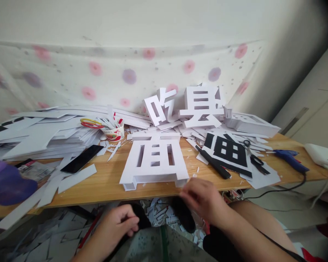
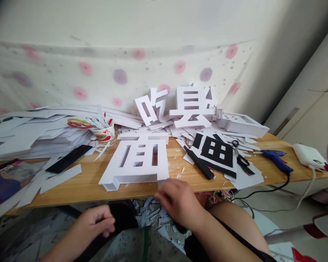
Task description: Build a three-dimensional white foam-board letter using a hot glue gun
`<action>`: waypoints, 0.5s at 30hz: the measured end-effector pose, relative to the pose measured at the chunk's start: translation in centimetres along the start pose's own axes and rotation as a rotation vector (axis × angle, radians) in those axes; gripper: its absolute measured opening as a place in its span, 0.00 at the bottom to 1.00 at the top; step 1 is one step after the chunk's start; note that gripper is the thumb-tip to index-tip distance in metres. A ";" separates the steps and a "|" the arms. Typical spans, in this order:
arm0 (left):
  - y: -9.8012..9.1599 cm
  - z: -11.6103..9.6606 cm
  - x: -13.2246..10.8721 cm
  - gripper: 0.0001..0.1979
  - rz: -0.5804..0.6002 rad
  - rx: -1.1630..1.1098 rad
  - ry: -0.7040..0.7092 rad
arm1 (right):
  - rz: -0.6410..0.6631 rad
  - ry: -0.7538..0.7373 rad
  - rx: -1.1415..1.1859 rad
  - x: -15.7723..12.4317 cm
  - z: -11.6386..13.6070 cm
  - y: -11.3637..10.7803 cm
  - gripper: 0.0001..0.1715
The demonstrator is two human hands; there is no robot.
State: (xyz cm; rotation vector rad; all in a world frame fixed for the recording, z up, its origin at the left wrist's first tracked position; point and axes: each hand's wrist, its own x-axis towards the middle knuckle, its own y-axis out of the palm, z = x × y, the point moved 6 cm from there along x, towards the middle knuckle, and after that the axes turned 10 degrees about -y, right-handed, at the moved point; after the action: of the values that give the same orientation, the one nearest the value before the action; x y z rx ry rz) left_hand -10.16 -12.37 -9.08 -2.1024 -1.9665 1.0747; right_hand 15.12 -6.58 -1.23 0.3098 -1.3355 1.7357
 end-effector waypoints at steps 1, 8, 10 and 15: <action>-1.8 1.8 0.0 0.17 -0.070 0.072 -0.066 | -0.081 0.058 0.015 0.1 -0.9 -0.9 0.07; -9.8 4.0 -1.6 0.21 -0.509 0.277 -0.037 | -0.146 0.221 0.084 0.0 -4.5 -0.7 0.19; -9.7 2.1 -0.8 0.20 -0.533 0.044 0.028 | -0.175 0.356 0.201 -0.4 -5.8 0.3 0.27; -8.1 -1.7 3.3 0.33 -0.482 -0.337 0.089 | -0.264 0.652 0.349 -0.9 -8.4 1.9 0.34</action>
State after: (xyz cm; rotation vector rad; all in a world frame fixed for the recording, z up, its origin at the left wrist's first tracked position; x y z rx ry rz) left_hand -16.37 -7.24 -5.27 -1.6117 -2.5600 0.5849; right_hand 16.77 0.28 -6.36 0.0870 -0.5003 1.6375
